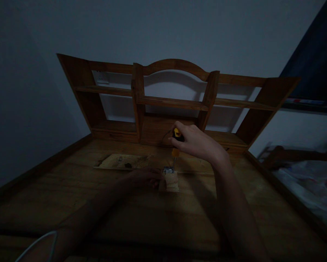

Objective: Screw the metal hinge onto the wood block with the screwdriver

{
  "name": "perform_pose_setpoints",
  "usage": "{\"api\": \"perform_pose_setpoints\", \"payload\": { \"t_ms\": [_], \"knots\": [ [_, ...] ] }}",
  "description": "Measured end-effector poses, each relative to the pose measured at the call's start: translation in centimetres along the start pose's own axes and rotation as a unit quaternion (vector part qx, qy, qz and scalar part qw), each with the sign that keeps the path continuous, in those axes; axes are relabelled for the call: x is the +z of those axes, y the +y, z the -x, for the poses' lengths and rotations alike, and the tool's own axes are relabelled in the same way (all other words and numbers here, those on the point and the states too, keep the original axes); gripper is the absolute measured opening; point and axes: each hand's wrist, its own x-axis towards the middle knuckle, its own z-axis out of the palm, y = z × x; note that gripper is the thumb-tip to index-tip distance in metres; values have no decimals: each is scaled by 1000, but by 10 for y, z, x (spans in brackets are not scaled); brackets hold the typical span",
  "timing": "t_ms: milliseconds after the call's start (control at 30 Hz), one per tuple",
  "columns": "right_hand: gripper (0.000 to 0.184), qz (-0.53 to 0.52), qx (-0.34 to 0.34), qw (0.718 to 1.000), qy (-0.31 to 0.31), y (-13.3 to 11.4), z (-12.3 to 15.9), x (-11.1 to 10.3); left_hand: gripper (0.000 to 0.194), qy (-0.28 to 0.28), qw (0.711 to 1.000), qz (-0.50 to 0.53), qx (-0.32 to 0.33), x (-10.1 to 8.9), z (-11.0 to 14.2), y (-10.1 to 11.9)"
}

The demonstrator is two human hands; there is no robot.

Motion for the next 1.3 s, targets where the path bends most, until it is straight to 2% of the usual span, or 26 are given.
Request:
{"api": "perform_pose_setpoints", "payload": {
  "t_ms": [100,267,467,667,867,1067,1300],
  "knots": [
    [31,14,13,1000,1,-1,0,0,31,-2,1000,0,-2,-2,-1,-2],
    [24,3,-2,1000,-8,0,1,-2,26,-2,1000,-7,10,-1,0,-2],
    [30,39,22,999,4,-1,2,-1,26,-5,1000,-5,9,1,2,0],
    [23,39,10,999,-2,-3,2,-3,29,-3,1000,-6,2,-2,-1,-3],
    [34,102,50,993,20,-8,3,-2,28,-7,1000,4,0,0,0,-1],
    [18,56,-20,998,26,-9,1,1,28,-8,1000,6,13,0,0,-2],
    [22,42,-24,999,12,-11,2,0,29,0,1000,-1,-2,-1,-1,-1]
  ]
}}
